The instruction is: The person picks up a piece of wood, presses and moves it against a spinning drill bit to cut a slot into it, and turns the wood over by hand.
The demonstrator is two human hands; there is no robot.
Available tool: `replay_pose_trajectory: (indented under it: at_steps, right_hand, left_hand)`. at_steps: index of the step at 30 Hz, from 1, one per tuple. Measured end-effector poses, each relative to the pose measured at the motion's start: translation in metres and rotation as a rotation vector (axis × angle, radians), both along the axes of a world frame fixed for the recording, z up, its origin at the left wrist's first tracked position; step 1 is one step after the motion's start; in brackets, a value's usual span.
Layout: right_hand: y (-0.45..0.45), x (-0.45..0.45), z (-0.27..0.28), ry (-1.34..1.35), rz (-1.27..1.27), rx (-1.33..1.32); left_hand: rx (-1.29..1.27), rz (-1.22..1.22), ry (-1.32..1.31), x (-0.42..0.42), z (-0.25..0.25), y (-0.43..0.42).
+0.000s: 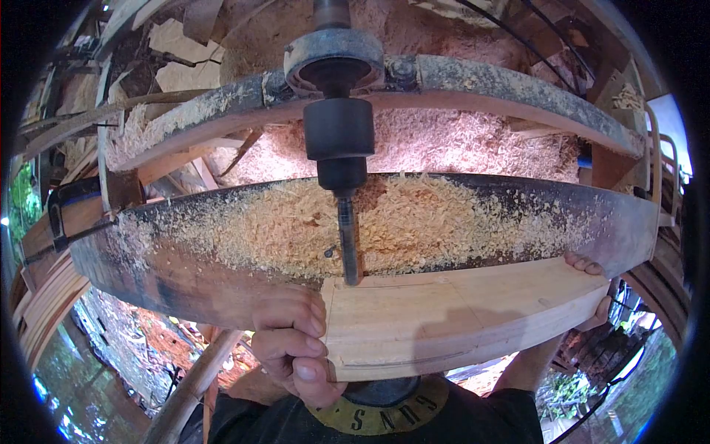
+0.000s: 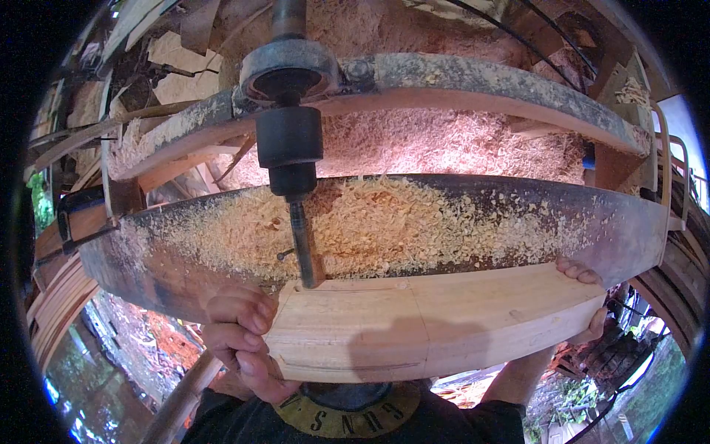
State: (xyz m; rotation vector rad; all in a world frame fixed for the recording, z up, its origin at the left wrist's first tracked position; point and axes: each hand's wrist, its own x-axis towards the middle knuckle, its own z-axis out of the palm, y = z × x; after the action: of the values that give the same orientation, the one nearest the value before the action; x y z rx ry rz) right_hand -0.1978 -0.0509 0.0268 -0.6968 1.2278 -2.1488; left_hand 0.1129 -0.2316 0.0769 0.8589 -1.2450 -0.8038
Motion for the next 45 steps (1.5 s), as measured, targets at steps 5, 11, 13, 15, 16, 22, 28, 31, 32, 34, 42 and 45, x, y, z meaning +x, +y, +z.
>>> replay_pose_trajectory:
  at_steps: [5, 11, 13, 15, 16, 22, 28, 31, 32, 34, 42, 45]
  right_hand:
    - [-0.003, 0.003, 0.001, 0.008, 0.004, -0.002]
    - [-0.009, 0.009, 0.002, 0.019, 0.009, -0.011]
    - [-0.010, 0.012, 0.006, 0.023, 0.016, -0.009]
    - [-0.013, 0.016, 0.007, 0.037, 0.021, -0.004]
    - [-0.017, 0.021, 0.008, 0.040, 0.025, -0.008]
    - [-0.031, 0.047, 0.007, 0.069, 0.048, -0.009]
    - [-0.036, 0.060, 0.007, 0.091, 0.057, -0.008]
    - [-0.037, 0.063, 0.007, 0.101, 0.054, -0.003]
    - [-0.036, 0.065, 0.009, 0.106, 0.059, 0.001]
    - [-0.040, 0.065, 0.009, 0.112, 0.050, -0.005]
    - [-0.039, 0.069, 0.015, 0.111, -0.009, 0.004]
    - [-0.033, 0.069, 0.027, 0.098, -0.057, 0.010]
  left_hand:
    - [-0.006, -0.006, 0.021, 0.001, -0.001, 0.000]
    - [0.023, -0.053, 0.008, 0.006, 0.001, 0.001]
    - [0.035, -0.085, -0.021, 0.018, 0.003, 0.000]
    - [0.056, -0.105, -0.067, 0.038, 0.004, -0.001]
    - [0.041, -0.108, -0.075, 0.047, 0.005, -0.003]
    - [0.075, -0.183, -0.174, 0.104, 0.013, -0.015]
    - [0.037, -0.269, -0.324, 0.122, 0.004, -0.021]
    - [0.094, -0.380, -0.394, 0.126, 0.009, -0.022]
    - [0.107, -0.446, -0.408, 0.131, 0.009, -0.023]
    - [0.094, -0.567, -0.416, 0.140, 0.008, -0.028]
    - [0.196, -0.563, -0.257, 0.141, 0.002, -0.030]
    - [0.265, -0.456, -0.196, 0.128, 0.005, -0.021]
